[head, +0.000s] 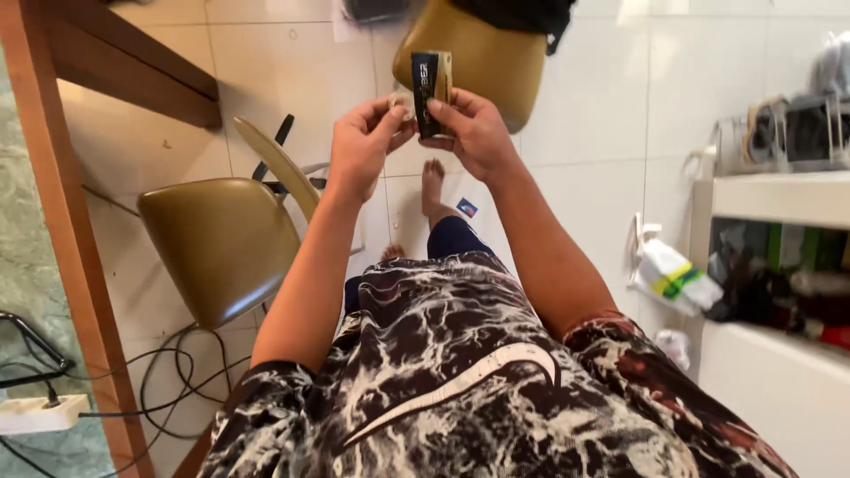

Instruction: Wiping a table surface with a cloth.

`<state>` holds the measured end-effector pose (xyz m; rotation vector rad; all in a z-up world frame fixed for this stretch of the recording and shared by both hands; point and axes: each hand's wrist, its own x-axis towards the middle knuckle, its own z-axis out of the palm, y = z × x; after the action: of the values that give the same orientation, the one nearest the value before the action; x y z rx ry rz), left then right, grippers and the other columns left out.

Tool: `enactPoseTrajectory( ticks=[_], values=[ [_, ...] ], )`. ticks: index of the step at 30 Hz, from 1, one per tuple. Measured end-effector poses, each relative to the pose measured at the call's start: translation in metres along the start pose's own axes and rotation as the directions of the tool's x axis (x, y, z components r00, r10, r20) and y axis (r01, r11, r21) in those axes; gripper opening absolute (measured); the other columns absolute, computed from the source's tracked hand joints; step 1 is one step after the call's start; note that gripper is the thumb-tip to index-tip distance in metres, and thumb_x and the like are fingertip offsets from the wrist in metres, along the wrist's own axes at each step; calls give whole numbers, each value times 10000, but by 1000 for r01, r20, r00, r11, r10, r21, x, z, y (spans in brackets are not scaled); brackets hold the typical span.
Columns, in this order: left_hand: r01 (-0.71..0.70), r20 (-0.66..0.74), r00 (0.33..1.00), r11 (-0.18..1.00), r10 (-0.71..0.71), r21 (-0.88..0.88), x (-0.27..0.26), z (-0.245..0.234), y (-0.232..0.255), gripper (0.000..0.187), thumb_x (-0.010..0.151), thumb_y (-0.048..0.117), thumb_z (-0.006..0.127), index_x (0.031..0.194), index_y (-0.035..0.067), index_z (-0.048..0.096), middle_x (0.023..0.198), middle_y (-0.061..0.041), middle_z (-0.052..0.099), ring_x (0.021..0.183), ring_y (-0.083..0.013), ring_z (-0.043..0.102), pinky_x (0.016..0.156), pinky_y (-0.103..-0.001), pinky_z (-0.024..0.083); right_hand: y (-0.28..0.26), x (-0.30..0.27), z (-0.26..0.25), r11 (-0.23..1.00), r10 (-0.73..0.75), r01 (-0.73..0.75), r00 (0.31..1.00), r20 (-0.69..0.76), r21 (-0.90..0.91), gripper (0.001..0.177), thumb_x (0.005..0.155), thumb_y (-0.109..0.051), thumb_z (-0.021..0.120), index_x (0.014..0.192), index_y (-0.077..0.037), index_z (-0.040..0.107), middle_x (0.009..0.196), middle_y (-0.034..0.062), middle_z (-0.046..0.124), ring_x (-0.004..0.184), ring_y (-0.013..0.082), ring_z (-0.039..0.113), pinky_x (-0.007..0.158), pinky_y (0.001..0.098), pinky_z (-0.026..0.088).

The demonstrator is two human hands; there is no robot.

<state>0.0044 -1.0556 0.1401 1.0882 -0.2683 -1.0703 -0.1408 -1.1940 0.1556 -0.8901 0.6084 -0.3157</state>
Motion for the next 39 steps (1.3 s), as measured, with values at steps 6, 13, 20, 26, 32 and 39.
enactPoseTrajectory(
  ticks=[6,13,20,26,32,39],
  values=[
    [-35,-117,993,999,32,-24,105,-7,21,275,1060,163,600,1195,-61,684,1076,-84,721,963,-172,725,923,-342,630,-70,117,7,986,96,-78,987,125,-145,236,977,-156,659,1176,-32,685,1045,38,759,911,134,743,805,319,643],
    [-121,-250,963,991,104,-56,170,-3,80,284,1062,157,581,1244,-39,677,1119,-95,735,994,-161,708,951,-327,624,-117,220,24,981,196,-187,950,244,-58,184,1045,-120,687,1153,25,720,1019,68,745,876,122,681,762,287,561],
    [-180,-387,913,979,131,-94,230,-64,123,270,1064,148,594,1231,-46,679,1108,-101,719,988,-175,709,938,-337,629,-108,344,66,944,295,-224,903,312,-242,159,1014,-146,673,1133,-40,669,1013,46,738,870,145,721,796,334,635],
    [-230,-475,866,967,154,-106,288,-152,168,261,1051,160,586,1212,-25,675,1095,-92,724,979,-185,726,905,-343,633,-94,447,141,920,331,-217,878,346,-327,187,1006,-116,619,1185,-59,628,1034,47,710,869,154,719,769,358,640],
    [-284,-532,827,952,182,-115,336,-210,229,245,1054,154,597,1191,-28,686,1080,-82,721,964,-179,722,904,-348,633,-101,528,210,921,325,-193,859,396,-337,215,1030,-106,582,1229,-50,642,1067,52,705,903,142,700,798,349,613],
    [-296,-501,835,953,227,-62,412,-261,311,277,1060,162,606,1256,-9,703,1102,-60,737,960,-155,722,892,-322,628,-119,636,265,921,334,-201,847,413,-334,145,1062,-154,600,1152,-53,650,1029,28,723,896,121,691,813,325,603]
  ],
)
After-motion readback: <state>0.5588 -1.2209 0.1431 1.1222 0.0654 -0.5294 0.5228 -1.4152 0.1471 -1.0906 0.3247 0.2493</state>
